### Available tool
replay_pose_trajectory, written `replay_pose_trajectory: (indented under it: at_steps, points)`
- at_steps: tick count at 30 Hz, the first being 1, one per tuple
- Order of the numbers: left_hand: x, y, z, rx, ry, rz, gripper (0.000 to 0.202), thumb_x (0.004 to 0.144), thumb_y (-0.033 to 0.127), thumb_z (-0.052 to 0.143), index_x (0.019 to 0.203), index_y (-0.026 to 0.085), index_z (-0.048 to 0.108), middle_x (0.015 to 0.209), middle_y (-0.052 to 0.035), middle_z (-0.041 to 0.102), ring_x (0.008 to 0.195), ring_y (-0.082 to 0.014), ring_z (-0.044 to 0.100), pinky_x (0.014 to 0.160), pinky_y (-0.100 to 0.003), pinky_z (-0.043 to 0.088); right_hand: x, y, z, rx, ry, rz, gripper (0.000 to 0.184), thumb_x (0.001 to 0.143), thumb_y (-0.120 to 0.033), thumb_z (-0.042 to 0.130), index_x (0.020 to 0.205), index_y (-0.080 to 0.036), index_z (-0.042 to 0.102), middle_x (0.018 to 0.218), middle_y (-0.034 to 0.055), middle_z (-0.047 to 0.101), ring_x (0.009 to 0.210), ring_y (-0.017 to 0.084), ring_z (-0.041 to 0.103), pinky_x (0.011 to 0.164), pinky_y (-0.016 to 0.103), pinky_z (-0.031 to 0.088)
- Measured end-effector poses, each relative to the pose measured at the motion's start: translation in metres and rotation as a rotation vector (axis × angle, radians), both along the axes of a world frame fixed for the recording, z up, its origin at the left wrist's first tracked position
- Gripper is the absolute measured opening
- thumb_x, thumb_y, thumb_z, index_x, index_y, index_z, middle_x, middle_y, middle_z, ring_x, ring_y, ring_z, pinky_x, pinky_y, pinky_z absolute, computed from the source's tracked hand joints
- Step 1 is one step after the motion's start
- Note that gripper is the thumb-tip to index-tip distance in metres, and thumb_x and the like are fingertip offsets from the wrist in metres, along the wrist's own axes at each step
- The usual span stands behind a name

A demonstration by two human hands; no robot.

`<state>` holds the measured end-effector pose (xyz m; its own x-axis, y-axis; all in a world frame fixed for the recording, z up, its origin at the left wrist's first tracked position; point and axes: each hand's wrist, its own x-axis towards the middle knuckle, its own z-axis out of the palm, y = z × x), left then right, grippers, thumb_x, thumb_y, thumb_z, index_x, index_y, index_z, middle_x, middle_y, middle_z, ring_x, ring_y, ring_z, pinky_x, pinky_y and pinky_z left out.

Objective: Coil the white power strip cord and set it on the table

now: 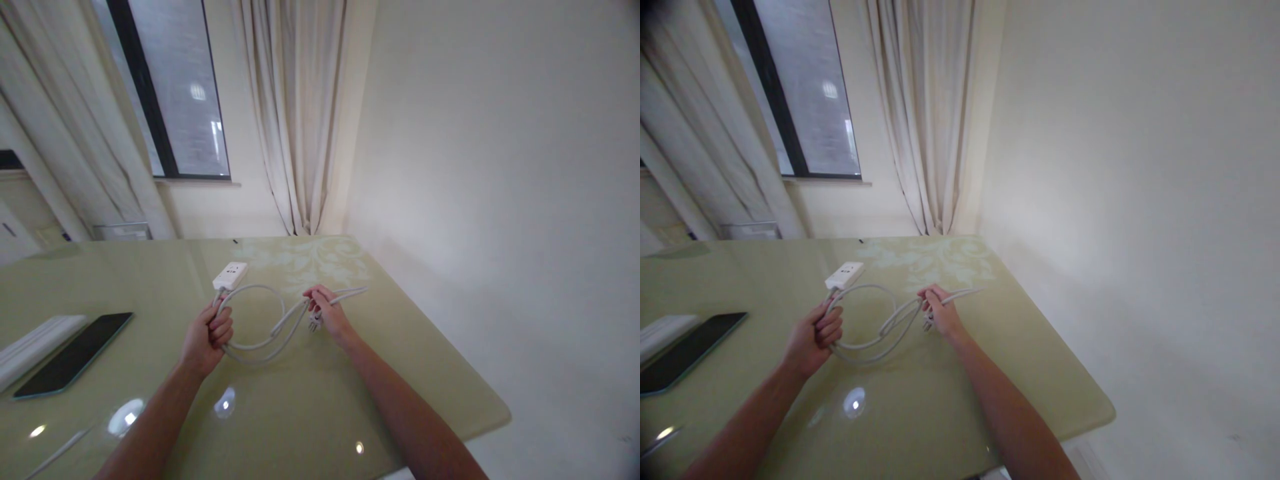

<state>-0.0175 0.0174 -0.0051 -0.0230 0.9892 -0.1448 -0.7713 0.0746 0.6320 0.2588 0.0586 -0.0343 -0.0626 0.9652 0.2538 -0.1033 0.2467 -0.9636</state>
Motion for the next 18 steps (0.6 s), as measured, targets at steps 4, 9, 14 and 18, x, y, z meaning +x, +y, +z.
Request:
replay_pose_trajectory:
  at_steps: [4,9,14,18]
  points:
    - [-0.001,-0.003,0.000,0.000,-0.129,-0.029,0.032,0.109,0.010,0.032,0.094,0.016,0.060,0.053,0.0105,0.031,0.031,-0.0044,0.020,0.031,-0.016,0.009,-0.003,-0.005,0.001,-0.054,-0.032,0.104,0.037,0.082,-0.036,0.058,0.111,-0.022,0.078,0.107,0.0034,0.078,0.069,0.010,0.059,0.060,0.023,0.043]
    - [-0.004,-0.005,-0.002,0.051,-0.313,-0.014,0.036,0.112,0.013,0.025,0.101,0.014,0.060,0.054,0.0100,0.033,0.033,-0.0042,0.019,0.031,-0.015,0.012,0.000,-0.009,0.006,-0.116,-0.070,0.207,0.043,0.079,-0.031,0.062,0.118,-0.023,0.078,0.105,0.0041,0.077,0.066,0.010,0.061,0.057,0.023,0.042]
    - [0.002,-0.007,-0.006,0.073,-0.418,-0.046,0.038,0.113,0.015,0.023,0.109,0.013,0.060,0.053,0.0100,0.037,0.033,-0.0037,0.022,0.030,-0.014,0.012,-0.008,-0.017,-0.002,-0.085,-0.294,0.362,0.063,0.087,-0.030,0.071,0.149,-0.028,0.063,0.070,-0.0049,0.063,0.061,0.010,0.055,0.059,0.022,0.043]
    - [0.009,-0.011,-0.004,0.086,-0.468,-0.056,0.041,0.114,0.018,0.019,0.112,0.011,0.060,0.051,0.0100,0.038,0.032,-0.0036,0.028,0.030,-0.013,0.017,-0.024,-0.018,-0.016,0.045,-0.436,0.318,0.051,0.091,-0.035,0.073,0.141,-0.028,0.069,0.078,-0.0012,0.065,0.070,0.014,0.059,0.069,0.028,0.050]
